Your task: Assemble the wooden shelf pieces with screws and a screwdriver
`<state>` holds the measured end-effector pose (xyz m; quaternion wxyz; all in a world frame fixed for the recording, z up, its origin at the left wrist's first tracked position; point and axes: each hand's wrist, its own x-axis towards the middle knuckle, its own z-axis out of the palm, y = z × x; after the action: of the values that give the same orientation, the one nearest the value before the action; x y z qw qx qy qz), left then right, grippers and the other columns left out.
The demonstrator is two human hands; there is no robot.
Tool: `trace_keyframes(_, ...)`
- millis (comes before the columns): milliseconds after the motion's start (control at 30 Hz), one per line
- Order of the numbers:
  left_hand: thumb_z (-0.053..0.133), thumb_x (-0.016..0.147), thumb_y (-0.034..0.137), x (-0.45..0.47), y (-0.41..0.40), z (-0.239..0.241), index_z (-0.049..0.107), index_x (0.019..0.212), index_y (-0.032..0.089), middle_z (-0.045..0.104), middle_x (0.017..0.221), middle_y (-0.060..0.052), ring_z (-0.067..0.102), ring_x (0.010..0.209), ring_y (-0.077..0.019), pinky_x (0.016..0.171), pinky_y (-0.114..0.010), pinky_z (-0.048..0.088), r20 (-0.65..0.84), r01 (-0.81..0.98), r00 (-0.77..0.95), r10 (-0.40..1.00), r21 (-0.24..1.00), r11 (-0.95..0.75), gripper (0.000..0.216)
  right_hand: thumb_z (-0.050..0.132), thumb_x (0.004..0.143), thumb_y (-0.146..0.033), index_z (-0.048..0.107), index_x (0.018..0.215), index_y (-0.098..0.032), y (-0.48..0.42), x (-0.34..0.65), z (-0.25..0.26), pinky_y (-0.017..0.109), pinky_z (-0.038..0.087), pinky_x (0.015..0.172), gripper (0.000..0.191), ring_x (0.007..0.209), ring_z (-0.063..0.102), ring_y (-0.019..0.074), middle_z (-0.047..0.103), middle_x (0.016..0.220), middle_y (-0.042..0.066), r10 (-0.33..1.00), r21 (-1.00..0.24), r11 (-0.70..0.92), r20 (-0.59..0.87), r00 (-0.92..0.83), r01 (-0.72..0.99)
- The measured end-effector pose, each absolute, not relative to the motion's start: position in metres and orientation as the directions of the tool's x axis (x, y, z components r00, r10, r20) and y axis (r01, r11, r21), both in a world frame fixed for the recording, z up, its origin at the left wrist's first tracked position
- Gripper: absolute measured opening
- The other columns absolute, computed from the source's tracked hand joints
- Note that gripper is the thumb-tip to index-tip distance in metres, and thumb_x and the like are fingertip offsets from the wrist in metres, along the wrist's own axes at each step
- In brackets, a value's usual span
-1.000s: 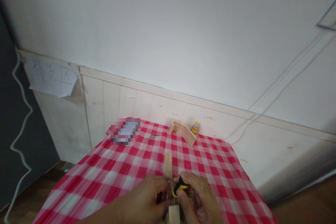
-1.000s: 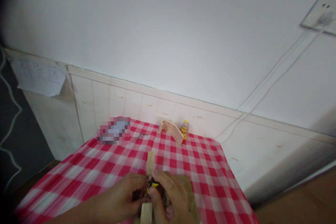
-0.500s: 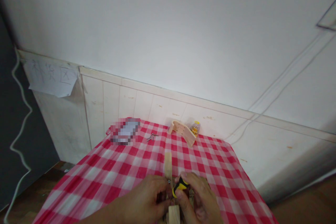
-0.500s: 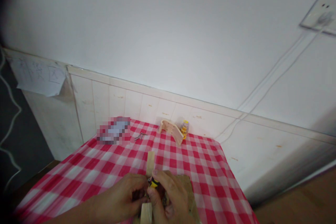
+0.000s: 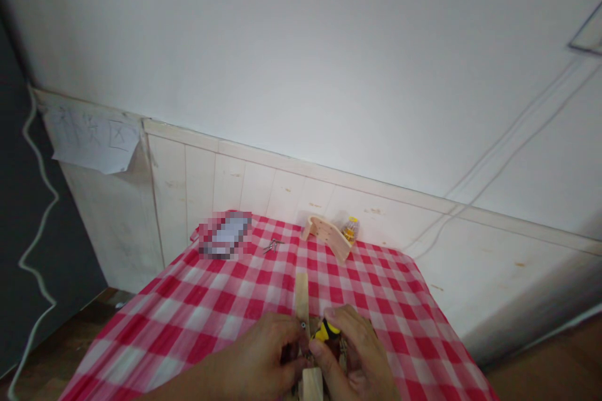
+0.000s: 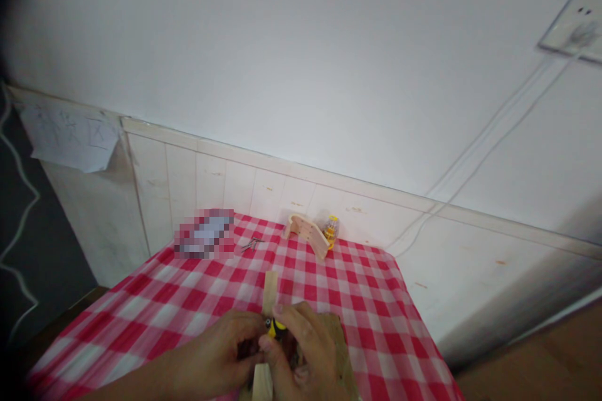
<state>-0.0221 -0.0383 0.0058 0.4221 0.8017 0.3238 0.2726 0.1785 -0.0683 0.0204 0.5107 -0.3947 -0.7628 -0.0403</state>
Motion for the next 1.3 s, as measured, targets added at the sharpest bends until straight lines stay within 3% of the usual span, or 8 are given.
trace_keyframes(267, 0.061, 0.093, 0.028, -0.022, -0.037, 0.001, 0.067, 0.090, 0.017, 0.067, 0.082, -0.002, 0.056, 0.068, -0.0128, 0.060, -0.022, 0.039, 0.159, 0.293, 0.646, 0.747, 0.852, -0.435, 0.013, 0.072, 0.092, -0.039, 0.072, 0.123, -0.029, -0.068, 0.174, 0.024, 0.034, 0.067, 0.070, 0.032, 0.083, 0.075, 0.0239, 0.078, 0.098, 0.009, 0.558, -0.349, 0.691, 0.814, -0.159, 0.633)
trace_keyframes(700, 0.060, 0.088, 0.018, -0.022, -0.038, 0.003, 0.064, 0.085, 0.017, 0.066, 0.081, -0.001, 0.057, 0.068, -0.0129, 0.059, -0.021, 0.039, 0.154, 0.275, 0.652, 0.742, 0.864, -0.421, 0.005, 0.061, 0.100, -0.036, 0.067, 0.131, -0.025, -0.072, 0.176, 0.013, 0.033, 0.068, 0.071, 0.033, 0.086, 0.077, 0.0233, 0.079, 0.102, 0.011, 0.662, -0.513, 0.670, 0.740, -0.119, 0.537)
trace_keyframes(1300, 0.061, 0.092, 0.027, -0.022, -0.039, 0.005, 0.066, 0.084, 0.016, 0.065, 0.079, -0.001, 0.053, 0.066, -0.0130, 0.062, -0.022, 0.041, 0.138, 0.282, 0.645, 0.751, 0.871, -0.402, 0.014, 0.066, 0.097, -0.036, 0.070, 0.128, -0.029, -0.072, 0.174, 0.019, 0.033, 0.067, 0.071, 0.032, 0.083, 0.077, 0.0233, 0.080, 0.098, 0.008, 0.628, -0.445, 0.678, 0.764, -0.147, 0.584)
